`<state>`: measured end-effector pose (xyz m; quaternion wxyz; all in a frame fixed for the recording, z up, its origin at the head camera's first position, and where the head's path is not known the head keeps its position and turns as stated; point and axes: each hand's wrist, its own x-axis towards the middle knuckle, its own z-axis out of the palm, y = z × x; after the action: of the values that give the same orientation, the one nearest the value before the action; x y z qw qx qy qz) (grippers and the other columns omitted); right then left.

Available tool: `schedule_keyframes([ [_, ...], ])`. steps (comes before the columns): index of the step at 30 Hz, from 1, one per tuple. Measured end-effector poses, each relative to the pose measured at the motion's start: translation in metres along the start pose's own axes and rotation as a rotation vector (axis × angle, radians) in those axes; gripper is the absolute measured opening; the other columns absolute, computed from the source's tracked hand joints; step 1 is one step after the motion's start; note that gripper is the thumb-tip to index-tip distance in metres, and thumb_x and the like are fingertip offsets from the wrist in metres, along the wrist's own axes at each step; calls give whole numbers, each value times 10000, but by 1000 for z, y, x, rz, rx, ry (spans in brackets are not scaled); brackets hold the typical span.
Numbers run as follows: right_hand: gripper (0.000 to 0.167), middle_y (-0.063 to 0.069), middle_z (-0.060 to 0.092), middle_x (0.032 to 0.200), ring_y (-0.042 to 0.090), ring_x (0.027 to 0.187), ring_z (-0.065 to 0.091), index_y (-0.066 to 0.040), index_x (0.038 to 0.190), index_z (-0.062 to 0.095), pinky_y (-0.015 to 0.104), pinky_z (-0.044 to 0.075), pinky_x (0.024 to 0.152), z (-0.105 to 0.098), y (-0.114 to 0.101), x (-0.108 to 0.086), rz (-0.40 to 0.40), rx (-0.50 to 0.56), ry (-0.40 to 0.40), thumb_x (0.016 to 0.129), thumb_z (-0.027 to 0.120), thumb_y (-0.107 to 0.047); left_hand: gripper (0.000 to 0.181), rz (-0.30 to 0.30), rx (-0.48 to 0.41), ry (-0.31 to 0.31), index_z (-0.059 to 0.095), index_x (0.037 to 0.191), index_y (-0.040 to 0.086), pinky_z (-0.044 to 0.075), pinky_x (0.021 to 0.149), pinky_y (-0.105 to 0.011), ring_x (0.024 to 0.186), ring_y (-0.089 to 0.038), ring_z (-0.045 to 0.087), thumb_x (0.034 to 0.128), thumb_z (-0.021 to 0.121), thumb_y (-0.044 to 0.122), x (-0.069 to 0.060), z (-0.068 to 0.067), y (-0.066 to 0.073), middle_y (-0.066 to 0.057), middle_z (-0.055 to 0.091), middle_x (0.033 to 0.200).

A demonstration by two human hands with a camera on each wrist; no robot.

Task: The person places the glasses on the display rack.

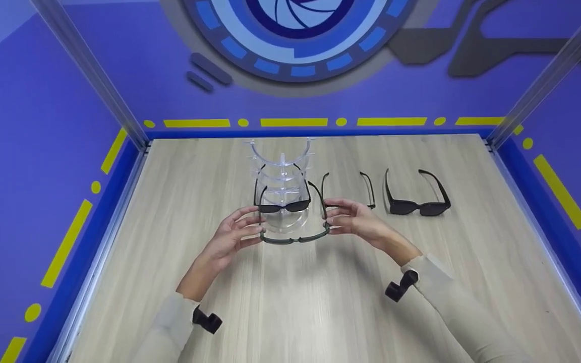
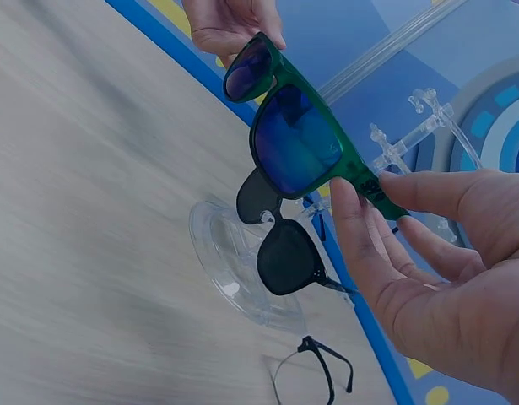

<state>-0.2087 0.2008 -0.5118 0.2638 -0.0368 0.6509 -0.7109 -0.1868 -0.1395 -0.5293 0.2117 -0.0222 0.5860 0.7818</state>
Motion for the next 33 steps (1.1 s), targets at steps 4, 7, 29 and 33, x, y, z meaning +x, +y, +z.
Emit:
schedule_keyframes([
  [4, 600, 59, 638, 1119, 145, 986, 692, 27, 1504, 412, 381, 609, 948, 4, -5, 5, 10, 5, 23, 947, 630, 74, 610, -5, -10, 9, 433, 1487, 57, 612, 886, -306, 1038, -127, 709, 934, 683, -14, 2, -4, 4, -9, 717, 1220],
  [7, 576, 64, 640, 1123, 145, 997, 684, 26, 1503, 419, 381, 604, 960, 8, -8, 11, 10, 17, 29, 962, 614, 67, 606, 1, -18, 25, 431, 1488, 48, 613, 877, -301, 1031, -125, 706, 937, 672, -25, 3, -7, 7, -10, 721, 1209],
  [29, 563, 72, 623, 1157, 116, 953, 680, 12, 1526, 403, 343, 602, 948, 7, -23, 37, -17, 20, 56, 988, 558, 62, 575, -4, -57, 68, 466, 1496, 49, 612, 876, -284, 1045, -129, 726, 956, 636, -52, 38, -16, 23, 21, 756, 1142],
  [33, 565, 93, 630, 1190, 113, 910, 698, -3, 1532, 401, 294, 607, 874, 9, -23, 44, -8, 39, 55, 990, 547, 64, 581, -2, -53, 76, 439, 1515, 45, 609, 894, -284, 1073, -125, 717, 970, 622, -39, 41, -21, 25, 36, 750, 1142],
])
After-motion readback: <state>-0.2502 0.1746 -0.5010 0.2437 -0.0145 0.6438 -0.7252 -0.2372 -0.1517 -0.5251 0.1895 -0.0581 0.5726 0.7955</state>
